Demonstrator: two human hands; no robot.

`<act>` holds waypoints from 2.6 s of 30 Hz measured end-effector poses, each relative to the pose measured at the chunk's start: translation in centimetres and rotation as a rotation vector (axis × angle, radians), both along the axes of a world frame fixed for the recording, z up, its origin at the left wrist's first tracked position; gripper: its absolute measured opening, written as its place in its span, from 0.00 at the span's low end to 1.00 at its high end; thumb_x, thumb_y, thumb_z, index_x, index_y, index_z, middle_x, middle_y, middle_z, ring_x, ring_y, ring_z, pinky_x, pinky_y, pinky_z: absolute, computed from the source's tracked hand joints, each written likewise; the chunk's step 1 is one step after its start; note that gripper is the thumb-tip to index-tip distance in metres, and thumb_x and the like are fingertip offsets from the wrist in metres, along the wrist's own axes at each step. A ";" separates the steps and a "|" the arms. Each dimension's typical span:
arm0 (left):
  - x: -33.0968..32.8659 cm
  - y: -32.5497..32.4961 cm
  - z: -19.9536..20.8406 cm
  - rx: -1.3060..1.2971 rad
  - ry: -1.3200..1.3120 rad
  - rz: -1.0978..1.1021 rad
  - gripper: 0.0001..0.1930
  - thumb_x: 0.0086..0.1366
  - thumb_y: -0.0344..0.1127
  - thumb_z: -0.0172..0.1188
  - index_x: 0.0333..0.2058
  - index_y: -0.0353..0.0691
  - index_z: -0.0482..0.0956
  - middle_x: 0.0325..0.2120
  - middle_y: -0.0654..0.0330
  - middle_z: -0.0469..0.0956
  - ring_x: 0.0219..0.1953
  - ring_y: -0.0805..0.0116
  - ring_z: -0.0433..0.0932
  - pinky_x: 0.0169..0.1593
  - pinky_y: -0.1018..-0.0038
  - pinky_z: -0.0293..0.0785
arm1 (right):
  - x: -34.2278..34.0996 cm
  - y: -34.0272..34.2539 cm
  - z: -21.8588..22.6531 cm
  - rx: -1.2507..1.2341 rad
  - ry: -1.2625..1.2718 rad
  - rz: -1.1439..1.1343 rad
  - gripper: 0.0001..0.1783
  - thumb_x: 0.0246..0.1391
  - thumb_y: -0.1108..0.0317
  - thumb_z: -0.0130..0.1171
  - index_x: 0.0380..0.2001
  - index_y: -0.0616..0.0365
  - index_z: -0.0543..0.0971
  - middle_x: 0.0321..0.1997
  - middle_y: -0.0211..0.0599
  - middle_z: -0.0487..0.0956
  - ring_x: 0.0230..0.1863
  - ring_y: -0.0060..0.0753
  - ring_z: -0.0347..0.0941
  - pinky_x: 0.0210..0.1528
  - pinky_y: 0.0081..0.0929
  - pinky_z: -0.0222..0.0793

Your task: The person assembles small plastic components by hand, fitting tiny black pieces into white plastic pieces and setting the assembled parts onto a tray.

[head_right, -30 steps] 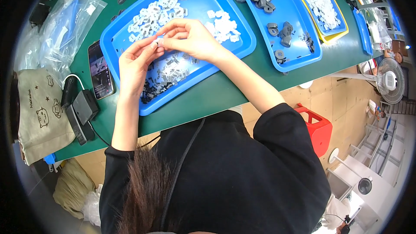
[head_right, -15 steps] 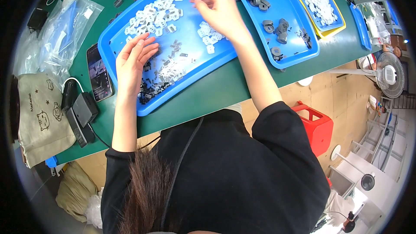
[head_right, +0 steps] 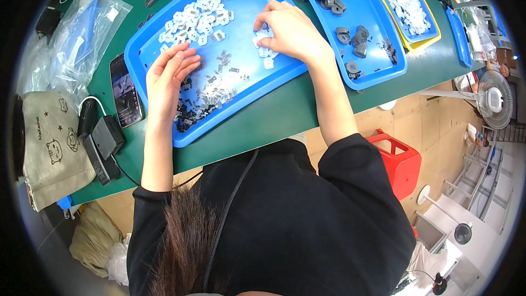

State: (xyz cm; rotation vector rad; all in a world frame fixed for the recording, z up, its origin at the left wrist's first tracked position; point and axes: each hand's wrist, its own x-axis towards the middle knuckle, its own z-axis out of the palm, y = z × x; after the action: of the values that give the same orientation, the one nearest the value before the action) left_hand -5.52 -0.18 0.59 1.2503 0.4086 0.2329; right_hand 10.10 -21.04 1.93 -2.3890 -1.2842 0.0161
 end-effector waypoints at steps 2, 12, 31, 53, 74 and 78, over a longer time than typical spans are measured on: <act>0.0 0.0 -0.1 -0.014 -0.009 0.009 0.14 0.64 0.32 0.51 0.44 0.28 0.73 0.38 0.48 0.77 0.39 0.65 0.78 0.47 0.74 0.74 | 0.0 0.2 0.3 -0.001 0.043 0.013 0.10 0.41 0.63 0.62 0.29 0.55 0.79 0.34 0.39 0.74 0.43 0.41 0.70 0.46 0.34 0.65; -0.1 0.1 -0.1 -0.014 -0.011 -0.017 0.14 0.63 0.31 0.53 0.45 0.29 0.72 0.38 0.49 0.77 0.39 0.66 0.78 0.46 0.74 0.74 | -1.1 2.0 1.8 0.355 0.274 -0.006 0.06 0.47 0.70 0.61 0.30 0.59 0.78 0.30 0.33 0.77 0.32 0.25 0.75 0.35 0.21 0.70; -0.2 0.0 0.1 -0.089 -0.029 -0.037 0.14 0.59 0.25 0.58 0.44 0.27 0.74 0.34 0.51 0.78 0.36 0.66 0.79 0.45 0.75 0.76 | -2.8 3.8 -0.3 0.229 0.329 0.212 0.09 0.44 0.70 0.61 0.31 0.60 0.77 0.31 0.36 0.77 0.32 0.31 0.75 0.36 0.26 0.70; 0.1 0.3 0.0 -0.027 -0.064 0.098 0.18 0.58 0.24 0.58 0.48 0.28 0.72 0.36 0.50 0.77 0.38 0.67 0.79 0.45 0.76 0.76 | -2.8 3.1 0.7 0.101 0.340 0.284 0.08 0.41 0.70 0.62 0.27 0.60 0.77 0.22 0.34 0.75 0.23 0.28 0.71 0.27 0.25 0.66; 0.1 -0.1 0.1 0.106 -0.062 0.097 0.15 0.58 0.23 0.59 0.45 0.28 0.74 0.36 0.49 0.76 0.36 0.65 0.79 0.43 0.75 0.77 | -5.9 2.7 0.9 -0.223 0.226 0.181 0.10 0.36 0.72 0.58 0.26 0.59 0.72 0.26 0.41 0.74 0.29 0.46 0.73 0.33 0.37 0.69; 0.0 -0.1 0.1 0.088 -0.065 0.095 0.15 0.58 0.23 0.59 0.45 0.28 0.74 0.36 0.49 0.76 0.36 0.65 0.79 0.43 0.75 0.77 | -5.8 2.7 0.9 -0.175 0.246 0.225 0.08 0.38 0.73 0.58 0.26 0.59 0.72 0.26 0.40 0.74 0.29 0.45 0.73 0.33 0.36 0.69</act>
State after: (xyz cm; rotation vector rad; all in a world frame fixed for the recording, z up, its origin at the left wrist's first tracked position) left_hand -5.49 -0.26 0.73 1.3073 0.4054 0.3744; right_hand 4.34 -18.33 2.80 -2.2804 -1.4729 0.4914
